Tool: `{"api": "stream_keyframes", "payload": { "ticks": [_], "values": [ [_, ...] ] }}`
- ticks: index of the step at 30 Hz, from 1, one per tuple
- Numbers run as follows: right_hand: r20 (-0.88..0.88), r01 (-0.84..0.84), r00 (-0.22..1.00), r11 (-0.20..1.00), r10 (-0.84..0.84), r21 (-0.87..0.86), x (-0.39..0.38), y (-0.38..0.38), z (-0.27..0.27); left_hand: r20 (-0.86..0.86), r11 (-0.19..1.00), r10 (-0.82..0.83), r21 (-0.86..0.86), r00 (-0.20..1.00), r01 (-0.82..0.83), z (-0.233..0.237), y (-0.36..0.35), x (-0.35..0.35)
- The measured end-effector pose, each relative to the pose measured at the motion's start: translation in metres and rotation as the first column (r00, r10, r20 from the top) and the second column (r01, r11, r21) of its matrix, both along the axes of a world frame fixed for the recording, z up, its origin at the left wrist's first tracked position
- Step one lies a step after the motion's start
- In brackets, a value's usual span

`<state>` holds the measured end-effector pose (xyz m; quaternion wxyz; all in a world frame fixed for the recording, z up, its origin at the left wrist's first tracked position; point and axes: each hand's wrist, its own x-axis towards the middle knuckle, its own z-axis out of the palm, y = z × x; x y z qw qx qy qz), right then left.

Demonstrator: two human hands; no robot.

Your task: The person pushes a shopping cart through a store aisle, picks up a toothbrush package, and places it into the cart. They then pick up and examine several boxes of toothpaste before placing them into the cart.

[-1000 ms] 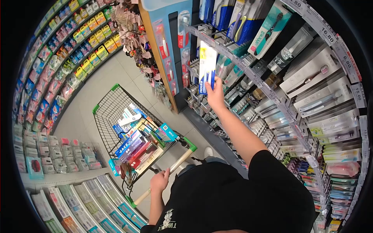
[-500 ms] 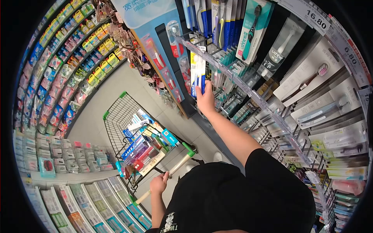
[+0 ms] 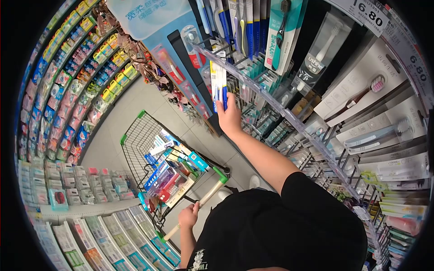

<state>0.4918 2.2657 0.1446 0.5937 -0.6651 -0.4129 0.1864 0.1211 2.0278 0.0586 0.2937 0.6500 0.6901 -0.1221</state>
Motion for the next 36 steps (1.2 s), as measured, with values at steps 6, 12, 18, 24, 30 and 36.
{"api": "stream_keyframes", "payload": {
  "ticks": [6, 12, 18, 24, 30, 36],
  "values": [
    [-0.094, 0.073, 0.993, 0.994, -0.065, 0.086, 0.008, 0.012, -0.008, 0.004, 1.000, 0.010, 0.017, 1.000, -0.010, 0.004, -0.003, 0.013],
    [0.063, 0.130, 0.988, 0.975, -0.143, 0.183, 0.028, 0.032, -0.034, 0.008, 1.000, 0.014, 0.014, 1.000, -0.014, 0.004, -0.005, 0.016],
    [0.258, 0.125, 0.958, 0.992, -0.125, 0.016, 0.048, 0.046, -0.041, -0.013, 0.999, -0.047, -0.024, 0.999, 0.047, 0.000, -0.002, 0.009],
    [0.157, -0.054, 0.987, 0.994, 0.038, 0.099, 0.039, 0.041, -0.078, 0.064, 1.000, 0.021, -0.017, 0.998, -0.020, 0.015, -0.003, -0.004],
    [0.274, -0.531, 0.762, 0.809, 0.586, -0.252, -0.045, -0.086, -0.063, 0.129, 0.997, 0.078, -0.019, 0.989, -0.076, 0.024, -0.007, -0.006],
    [0.453, -0.760, 0.120, 0.376, 0.883, -0.530, -0.101, -0.154, -0.099, 0.439, 0.977, 0.149, 0.071, 0.886, -0.200, 0.014, -0.011, -0.017]
  ]
}}
